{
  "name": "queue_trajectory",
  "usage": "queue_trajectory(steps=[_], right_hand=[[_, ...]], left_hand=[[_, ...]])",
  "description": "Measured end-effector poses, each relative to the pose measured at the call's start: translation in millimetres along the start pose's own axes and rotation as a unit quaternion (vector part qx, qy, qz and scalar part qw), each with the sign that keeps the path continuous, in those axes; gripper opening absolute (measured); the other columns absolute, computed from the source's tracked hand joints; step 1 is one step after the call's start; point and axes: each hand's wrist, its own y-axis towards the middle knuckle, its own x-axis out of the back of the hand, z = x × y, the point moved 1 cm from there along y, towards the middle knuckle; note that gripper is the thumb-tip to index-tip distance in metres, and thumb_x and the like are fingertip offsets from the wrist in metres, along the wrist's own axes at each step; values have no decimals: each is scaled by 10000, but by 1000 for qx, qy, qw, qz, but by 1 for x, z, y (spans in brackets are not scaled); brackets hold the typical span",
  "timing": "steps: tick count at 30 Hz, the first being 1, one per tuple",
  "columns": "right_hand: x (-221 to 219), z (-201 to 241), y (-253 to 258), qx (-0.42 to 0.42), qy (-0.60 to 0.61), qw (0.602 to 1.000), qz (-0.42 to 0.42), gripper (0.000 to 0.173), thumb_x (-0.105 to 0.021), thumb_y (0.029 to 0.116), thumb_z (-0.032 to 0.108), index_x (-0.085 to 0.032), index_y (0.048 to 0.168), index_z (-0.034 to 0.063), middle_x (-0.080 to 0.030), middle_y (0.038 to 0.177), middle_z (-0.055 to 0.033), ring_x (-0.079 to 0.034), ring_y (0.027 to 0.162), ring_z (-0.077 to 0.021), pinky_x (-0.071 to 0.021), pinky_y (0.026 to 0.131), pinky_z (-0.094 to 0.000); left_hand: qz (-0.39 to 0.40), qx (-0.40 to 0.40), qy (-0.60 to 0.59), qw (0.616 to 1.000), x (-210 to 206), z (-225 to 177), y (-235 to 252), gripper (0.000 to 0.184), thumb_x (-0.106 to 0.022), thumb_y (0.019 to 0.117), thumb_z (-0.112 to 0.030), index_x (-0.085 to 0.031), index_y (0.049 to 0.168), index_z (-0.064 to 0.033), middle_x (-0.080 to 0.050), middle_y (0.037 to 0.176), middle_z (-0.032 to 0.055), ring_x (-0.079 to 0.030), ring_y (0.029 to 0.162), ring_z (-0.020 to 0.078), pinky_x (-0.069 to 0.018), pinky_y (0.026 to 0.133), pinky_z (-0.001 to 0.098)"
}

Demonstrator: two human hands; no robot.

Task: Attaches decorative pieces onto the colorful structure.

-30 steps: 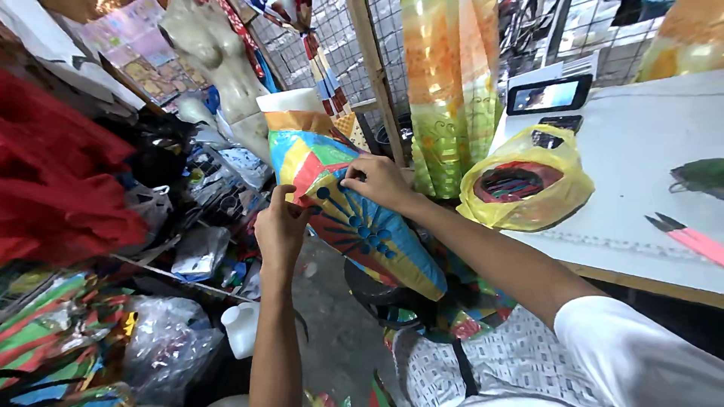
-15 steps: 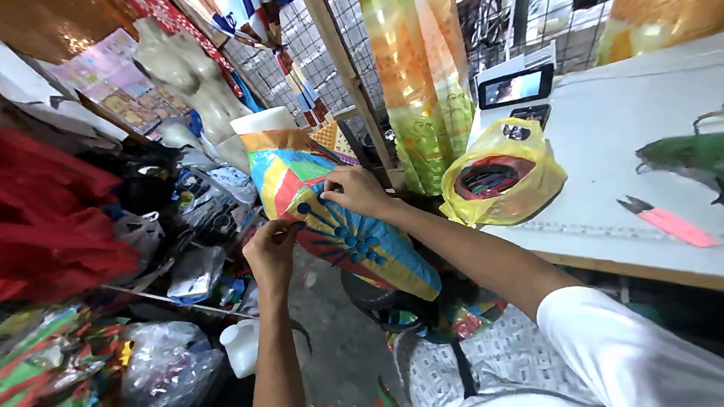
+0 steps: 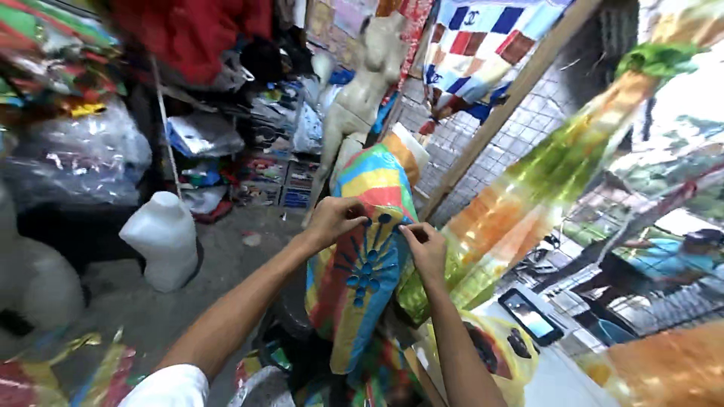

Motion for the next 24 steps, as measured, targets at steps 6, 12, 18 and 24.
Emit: queue_trajectory(steps=[6, 12, 18, 24], right_hand=[[-6, 4, -4, -24, 10, 999, -22, 156, -731, 940, 167, -721, 971, 14, -701, 871, -81, -652, 758, -136, -547, 737, -341], [7, -3, -23, -37, 63, 997, -41, 147, -730, 931, 155, -735, 961, 11, -712, 875, -51, -653, 764, -58, -553, 743, -250], [6, -14, -50, -103, 140, 983, -65, 83, -733, 911, 66, -728, 936, -13, -711, 851, -26, -643, 769, -5, -539, 747, -174], [-5, -23, -48, -137, 128, 979, -78, 87, -729, 916, 59, -718, 930, -26, -699, 851, -57, -634, 770, -40, -534, 750, -210]], left_hand=[[23, 37, 23, 999, 4, -9, 9, 238, -775, 900, -138, -692, 1063, 15, -738, 913, 147, -729, 824, 296, -576, 799, 540], [-9, 132, -109, 985, 7, -7, -15, 291, -802, 858, -51, -654, 1096, 26, -709, 922, 126, -700, 790, 182, -599, 768, 370], [-25, 249, -243, 937, 1, 7, -57, 389, -781, 840, 60, -606, 1182, 3, -709, 843, 37, -673, 722, 79, -583, 708, 257], [-49, 242, -246, 937, -5, 8, -50, 377, -754, 862, 54, -593, 1202, 25, -693, 841, 35, -651, 704, 66, -566, 685, 239]])
